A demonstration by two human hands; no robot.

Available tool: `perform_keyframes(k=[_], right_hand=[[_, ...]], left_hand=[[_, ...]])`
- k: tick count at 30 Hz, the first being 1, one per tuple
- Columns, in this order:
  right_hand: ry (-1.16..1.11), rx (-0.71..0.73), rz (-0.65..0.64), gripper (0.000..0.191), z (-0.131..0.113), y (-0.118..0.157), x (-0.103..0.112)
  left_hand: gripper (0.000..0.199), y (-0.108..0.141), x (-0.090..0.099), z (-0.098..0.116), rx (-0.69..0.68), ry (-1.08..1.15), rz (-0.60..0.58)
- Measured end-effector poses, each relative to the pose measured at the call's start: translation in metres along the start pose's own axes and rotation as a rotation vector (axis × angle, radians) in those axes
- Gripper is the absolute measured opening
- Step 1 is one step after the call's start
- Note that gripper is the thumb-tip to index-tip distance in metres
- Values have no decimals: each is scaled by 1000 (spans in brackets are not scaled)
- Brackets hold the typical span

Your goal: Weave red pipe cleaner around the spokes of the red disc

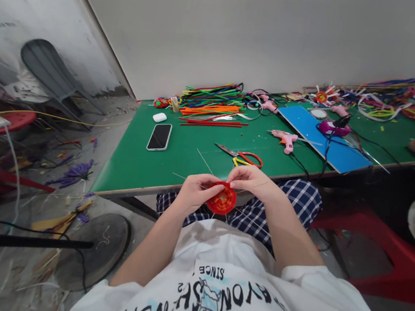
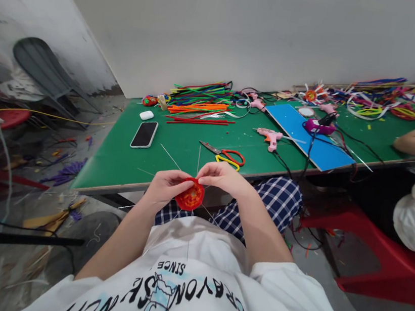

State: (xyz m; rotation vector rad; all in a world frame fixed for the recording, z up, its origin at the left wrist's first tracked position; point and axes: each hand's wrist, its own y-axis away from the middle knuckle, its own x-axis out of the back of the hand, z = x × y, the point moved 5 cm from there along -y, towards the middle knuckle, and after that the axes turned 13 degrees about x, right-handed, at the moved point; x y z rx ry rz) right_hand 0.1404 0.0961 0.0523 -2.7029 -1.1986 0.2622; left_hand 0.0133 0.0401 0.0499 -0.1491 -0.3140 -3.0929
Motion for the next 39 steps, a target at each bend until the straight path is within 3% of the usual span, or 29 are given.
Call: perform_keyframes(k=[5, 14, 22, 25, 29, 39], right_hand=[[131, 3, -45, 21, -11, 1, -1], [559, 110, -149, 19, -46, 2, -12], [709, 130, -226, 18, -47, 0, -11], [767, 95, -370, 21, -46, 2, -11], [765, 81, -576, 23, -49, 9, -18], [738, 113, -578, 11, -42, 15, -24]], left_hand=[[19, 2, 0, 4, -41, -40, 27], [18, 10, 0, 16, -93, -138, 65], [17, 10, 0, 15, -147, -250, 71], [17, 11, -2, 15, -148, -333, 6], [16, 14, -8, 18, -142, -441, -175], [15, 18, -11, 29, -207, -498, -236]])
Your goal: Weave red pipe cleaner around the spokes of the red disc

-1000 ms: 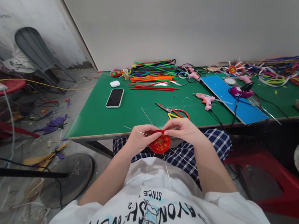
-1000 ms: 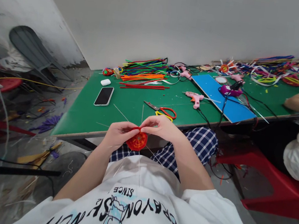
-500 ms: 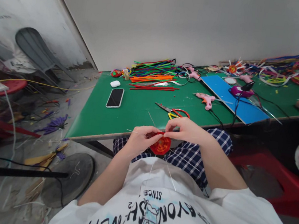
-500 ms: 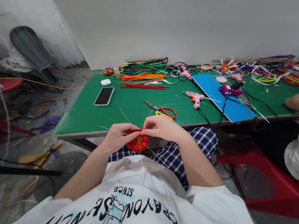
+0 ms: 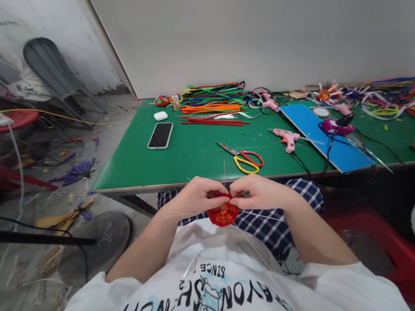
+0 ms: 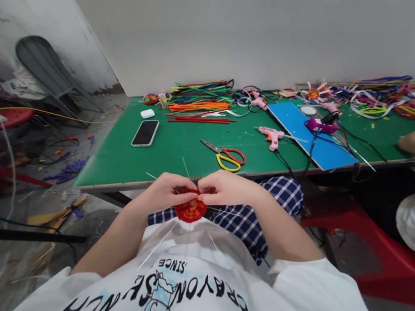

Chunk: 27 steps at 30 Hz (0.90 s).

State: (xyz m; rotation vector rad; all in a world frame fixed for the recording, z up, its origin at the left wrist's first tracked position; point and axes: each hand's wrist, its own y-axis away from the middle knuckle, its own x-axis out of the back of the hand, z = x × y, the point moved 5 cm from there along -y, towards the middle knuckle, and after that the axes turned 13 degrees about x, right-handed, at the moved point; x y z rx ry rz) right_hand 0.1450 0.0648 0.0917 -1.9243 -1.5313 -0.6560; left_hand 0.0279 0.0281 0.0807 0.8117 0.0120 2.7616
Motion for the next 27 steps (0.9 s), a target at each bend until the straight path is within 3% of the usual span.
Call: perform_keyframes(k=[8, 17, 20, 27], right_hand=[[38, -5, 105, 13, 2, -5, -3], [86, -82, 192, 13, 18, -3, 0], [103, -98, 178, 16, 21, -3, -1], [-10, -96, 88, 19, 28, -6, -10]], left_hand=[[16, 1, 4, 4, 5, -61, 55], [20, -4, 5, -10, 45, 0, -24], [24, -6, 5, -15, 57, -24, -10], [29, -10, -2, -19, 79, 24, -134]])
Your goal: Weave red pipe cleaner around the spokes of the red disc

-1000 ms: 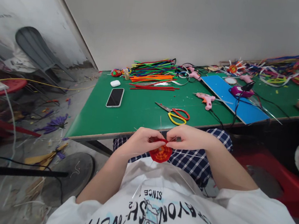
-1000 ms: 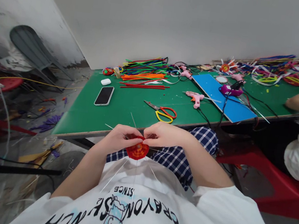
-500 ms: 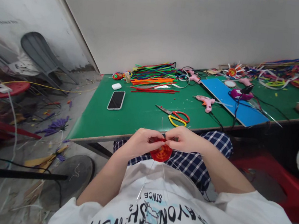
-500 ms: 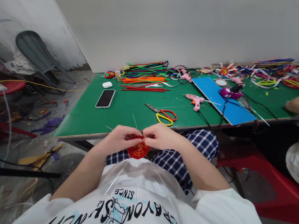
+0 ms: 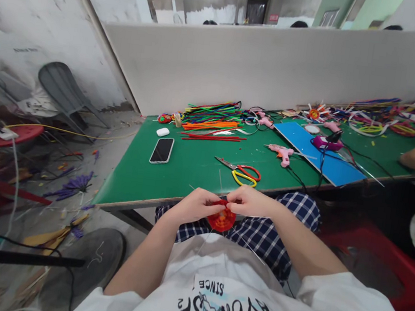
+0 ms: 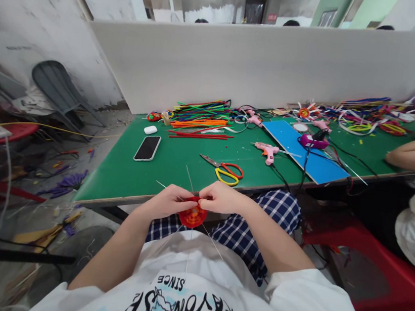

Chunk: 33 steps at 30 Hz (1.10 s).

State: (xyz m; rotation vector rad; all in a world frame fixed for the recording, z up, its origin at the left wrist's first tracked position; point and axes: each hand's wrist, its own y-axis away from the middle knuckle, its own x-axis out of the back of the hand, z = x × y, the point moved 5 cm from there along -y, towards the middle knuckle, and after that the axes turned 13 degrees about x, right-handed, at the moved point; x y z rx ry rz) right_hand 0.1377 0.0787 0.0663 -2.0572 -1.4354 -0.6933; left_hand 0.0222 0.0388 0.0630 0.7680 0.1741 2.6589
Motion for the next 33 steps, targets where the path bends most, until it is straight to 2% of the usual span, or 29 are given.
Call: perform_keyframes(k=[7, 12, 18, 24, 29, 33], right_hand=[[-89, -22, 14, 19, 11, -3, -8], [-27, -19, 55, 25, 17, -4, -4], [-41, 14, -8, 26, 19, -4, 0], [-124, -36, -35, 23, 25, -3, -4], [-209, -72, -8, 20, 32, -3, -8], [-229, -91, 13, 24, 38, -4, -15]], left_hand=[[32, -6, 0, -7, 23, -46, 6], [29, -9, 0, -11, 55, -16, 9], [29, -11, -3, -16, 67, 15, 1], [30, -17, -8, -21, 67, 71, -53], [29, -25, -14, -27, 82, 205, -116], [27, -31, -18, -33, 86, 230, -170]])
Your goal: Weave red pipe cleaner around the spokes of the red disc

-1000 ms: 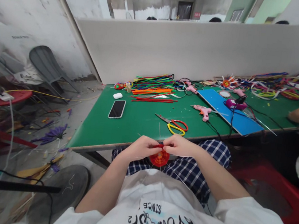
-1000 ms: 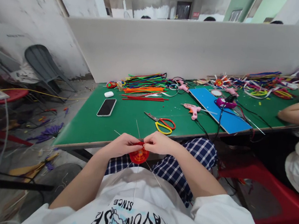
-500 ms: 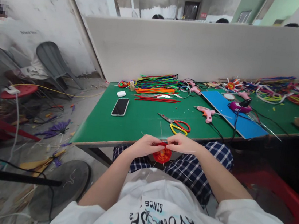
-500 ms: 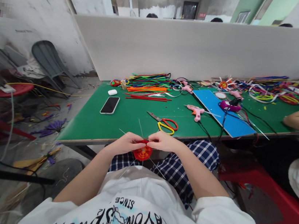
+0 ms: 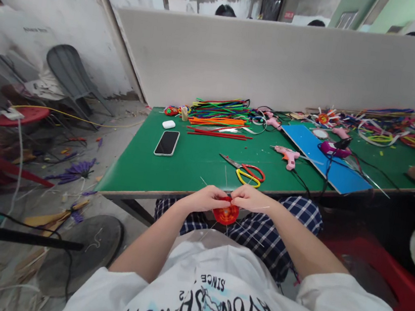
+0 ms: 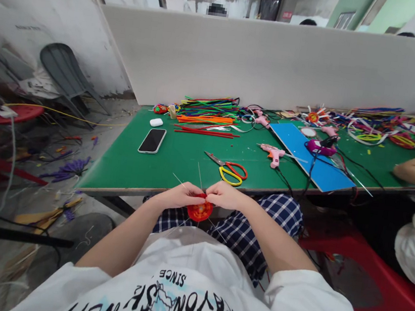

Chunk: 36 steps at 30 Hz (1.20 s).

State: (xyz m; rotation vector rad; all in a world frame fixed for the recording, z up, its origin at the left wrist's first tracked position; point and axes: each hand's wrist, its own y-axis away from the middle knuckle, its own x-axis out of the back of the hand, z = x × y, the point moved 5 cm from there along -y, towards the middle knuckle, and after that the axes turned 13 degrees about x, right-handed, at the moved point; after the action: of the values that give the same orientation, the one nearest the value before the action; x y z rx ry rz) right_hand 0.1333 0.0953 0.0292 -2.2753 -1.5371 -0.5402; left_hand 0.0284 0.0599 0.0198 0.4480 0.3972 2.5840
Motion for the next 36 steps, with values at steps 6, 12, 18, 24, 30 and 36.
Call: perform_keyframes(k=[6, 12, 18, 24, 30, 36], right_hand=[[222, 44, 171, 29, 9, -2, 35], [701, -122, 454, 30, 54, 5, 89], [916, -207, 472, 37, 86, -6, 75], [1014, -388, 561, 37, 85, -12, 82], [985, -482, 365, 32, 67, -48, 129], [991, -396, 259, 35, 84, -99, 138]], left_hand=[[34, -21, 35, -16, 49, 117, 89], [40, -37, 125, -53, 123, 206, 641], [35, -37, 146, -72, 140, 73, 870], [35, -37, 149, -68, 220, -23, 913], [33, -45, 167, -67, 272, -117, 963], [33, -65, 181, -65, 311, -289, 1033]])
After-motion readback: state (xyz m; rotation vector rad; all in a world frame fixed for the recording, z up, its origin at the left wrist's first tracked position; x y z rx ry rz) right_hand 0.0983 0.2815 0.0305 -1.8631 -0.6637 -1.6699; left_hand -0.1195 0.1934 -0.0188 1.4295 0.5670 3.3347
